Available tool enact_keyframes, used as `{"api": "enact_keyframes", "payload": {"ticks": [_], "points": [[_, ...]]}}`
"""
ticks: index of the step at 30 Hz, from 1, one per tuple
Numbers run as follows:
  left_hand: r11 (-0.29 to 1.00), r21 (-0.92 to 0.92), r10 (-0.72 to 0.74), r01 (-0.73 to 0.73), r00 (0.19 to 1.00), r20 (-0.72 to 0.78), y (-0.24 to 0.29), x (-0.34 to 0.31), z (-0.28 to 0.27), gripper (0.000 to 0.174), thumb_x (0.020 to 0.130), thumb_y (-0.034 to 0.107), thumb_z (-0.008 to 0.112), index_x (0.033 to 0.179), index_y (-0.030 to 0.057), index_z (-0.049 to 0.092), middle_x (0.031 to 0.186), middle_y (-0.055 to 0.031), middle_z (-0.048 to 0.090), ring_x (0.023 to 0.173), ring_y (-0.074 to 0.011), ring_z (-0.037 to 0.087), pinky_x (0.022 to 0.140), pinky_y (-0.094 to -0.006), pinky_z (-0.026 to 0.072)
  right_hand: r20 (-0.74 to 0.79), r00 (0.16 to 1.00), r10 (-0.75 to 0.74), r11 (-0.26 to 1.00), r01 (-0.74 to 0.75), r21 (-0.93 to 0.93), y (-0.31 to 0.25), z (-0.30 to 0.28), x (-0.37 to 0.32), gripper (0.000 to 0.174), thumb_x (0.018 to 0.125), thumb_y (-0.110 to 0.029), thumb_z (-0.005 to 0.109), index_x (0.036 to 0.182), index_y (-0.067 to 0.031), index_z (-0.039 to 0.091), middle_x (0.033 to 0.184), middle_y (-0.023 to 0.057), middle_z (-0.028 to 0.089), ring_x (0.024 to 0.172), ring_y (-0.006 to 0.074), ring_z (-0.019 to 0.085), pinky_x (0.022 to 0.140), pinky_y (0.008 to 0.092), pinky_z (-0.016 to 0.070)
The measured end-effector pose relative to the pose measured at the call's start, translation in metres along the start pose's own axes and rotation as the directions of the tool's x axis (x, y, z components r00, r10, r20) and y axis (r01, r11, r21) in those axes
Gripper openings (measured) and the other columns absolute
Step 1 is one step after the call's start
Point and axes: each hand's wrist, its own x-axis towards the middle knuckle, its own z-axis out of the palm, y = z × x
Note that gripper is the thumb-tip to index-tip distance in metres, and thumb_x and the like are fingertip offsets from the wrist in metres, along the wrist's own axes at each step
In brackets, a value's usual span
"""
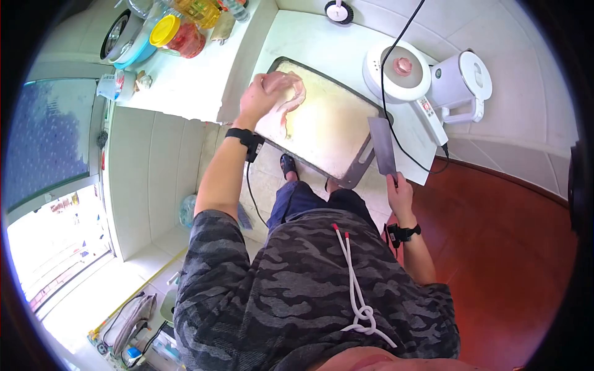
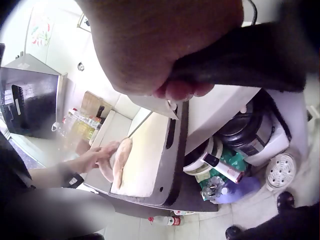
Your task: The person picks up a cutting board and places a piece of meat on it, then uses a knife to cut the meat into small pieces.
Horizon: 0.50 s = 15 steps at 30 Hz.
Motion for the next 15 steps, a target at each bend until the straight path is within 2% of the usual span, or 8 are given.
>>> {"api": "enact_keyframes", "payload": {"ticks": [1, 3, 4, 5, 8, 11, 14, 15], "points": [[1.000, -0.001, -0.004, 0.004, 1.000, -0.005, -0.001, -0.007, 0.007, 0.061, 0.077, 0.040, 0.075, 0.128, 0.0121, 0.057, 0.119, -0.0186, 0.066, 0.112, -0.0353, 0.063, 0.092, -0.0441, 0.0513, 0.012, 0.999, -0.030, 0.999, 0.031, -0.025, 0.001, 0.001, 0.001, 0.024, 0.098, -0.026, 0.060, 0.092, -0.0028, 0.060, 0.067, 0.0217, 0.060, 0.063, 0.0412, 0.061, 0.055, 0.0464, 0.0432], [0.845, 0.378, 0.476, -0.378, 0.854, -0.210, -0.002, -0.025, 0.034, 0.057, 0.076, 0.035, 0.073, 0.127, 0.0135, 0.058, 0.124, -0.0162, 0.061, 0.116, -0.0352, 0.057, 0.095, -0.0458, 0.0490, 0.029, 0.997, -0.065, 0.997, 0.066, -0.050, 0.005, 0.000, 0.003, 0.024, 0.098, -0.027, 0.059, 0.092, -0.0032, 0.060, 0.067, 0.0214, 0.059, 0.062, 0.0408, 0.061, 0.055, 0.0468, 0.0428], [0.863, 0.256, 0.474, -0.436, 0.874, -0.107, -0.002, -0.023, 0.048, 0.051, 0.078, 0.029, 0.070, 0.125, 0.0126, 0.059, 0.127, -0.0150, 0.056, 0.117, -0.0349, 0.052, 0.099, -0.0471, 0.0454, 0.057, 0.995, -0.082, 0.994, 0.086, -0.069, 0.007, 0.000, 0.004, 0.024, 0.098, -0.027, 0.059, 0.092, -0.0035, 0.060, 0.066, 0.0211, 0.059, 0.062, 0.0406, 0.061, 0.054, 0.0471, 0.0422], [0.772, 0.405, 0.599, -0.489, 0.774, -0.207, -0.003, -0.032, 0.068, 0.044, 0.077, 0.026, 0.071, 0.119, 0.0124, 0.063, 0.112, -0.0159, 0.065, 0.108, -0.0353, 0.060, 0.096, -0.0465, 0.0476, 0.085, 0.992, -0.098, 0.991, 0.106, -0.088, 0.009, -0.001, 0.005, 0.024, 0.098, -0.027, 0.059, 0.092, -0.0038, 0.060, 0.065, 0.0208, 0.058, 0.061, 0.0404, 0.060, 0.054, 0.0474, 0.0416], [0.822, 0.419, 0.485, -0.385, 0.859, -0.163, -0.012, -0.016, 0.109, 0.037, 0.081, 0.026, 0.069, 0.111, 0.0062, 0.066, 0.112, -0.0168, 0.067, 0.106, -0.0351, 0.063, 0.095, -0.0478, 0.0482, 0.114, 0.987, -0.115, 0.989, 0.125, -0.077, 0.007, -0.004, 0.007, 0.025, 0.098, -0.027, 0.060, 0.090, -0.0036, 0.059, 0.064, 0.0206, 0.057, 0.060, 0.0405, 0.060, 0.053, 0.0467, 0.0412], [0.795, 0.517, 0.262, -0.318, 0.948, 0.180, 0.018, -0.015, 0.096, 0.035, 0.085, 0.029, 0.067, 0.108, 0.0016, 0.066, 0.113, -0.0207, 0.068, 0.103, -0.0374, 0.065, 0.091, -0.0461, 0.0509, 0.157, 0.985, -0.067, 0.992, 0.083, -0.094, -0.004, -0.014, 0.010, 0.026, 0.098, -0.027, 0.060, 0.088, -0.0033, 0.058, 0.064, 0.0207, 0.057, 0.061, 0.0411, 0.060, 0.054, 0.0471, 0.0415], [0.971, 0.175, 0.148, -0.162, 0.985, 0.091, 0.041, -0.022, 0.073, 0.040, 0.088, 0.030, 0.062, 0.112, -0.0019, 0.064, 0.101, -0.0169, 0.072, 0.100, -0.0292, 0.067, 0.097, -0.0390, 0.0471, 0.123, 0.990, -0.069, 0.994, 0.079, -0.075, 0.009, -0.012, 0.014, 0.027, 0.098, -0.027, 0.059, 0.088, -0.0024, 0.056, 0.064, 0.0217, 0.057, 0.061, 0.0423, 0.060, 0.054, 0.0474, 0.0419], [0.980, -0.163, 0.143, -0.113, 0.971, 0.190, 0.051, -0.026, 0.058, 0.041, 0.088, 0.029, 0.060, 0.114, -0.0033, 0.063, 0.103, -0.0164, 0.072, 0.100, -0.0274, 0.067, 0.094, -0.0372, 0.0487, 0.118, 0.991, -0.068, 0.995, 0.077, -0.070, 0.009, -0.012, 0.015, 0.027, 0.098, -0.027, 0.059, 0.088, -0.0024, 0.056, 0.064, 0.0217, 0.057, 0.061, 0.0423, 0.060, 0.054, 0.0474, 0.0419]]}}
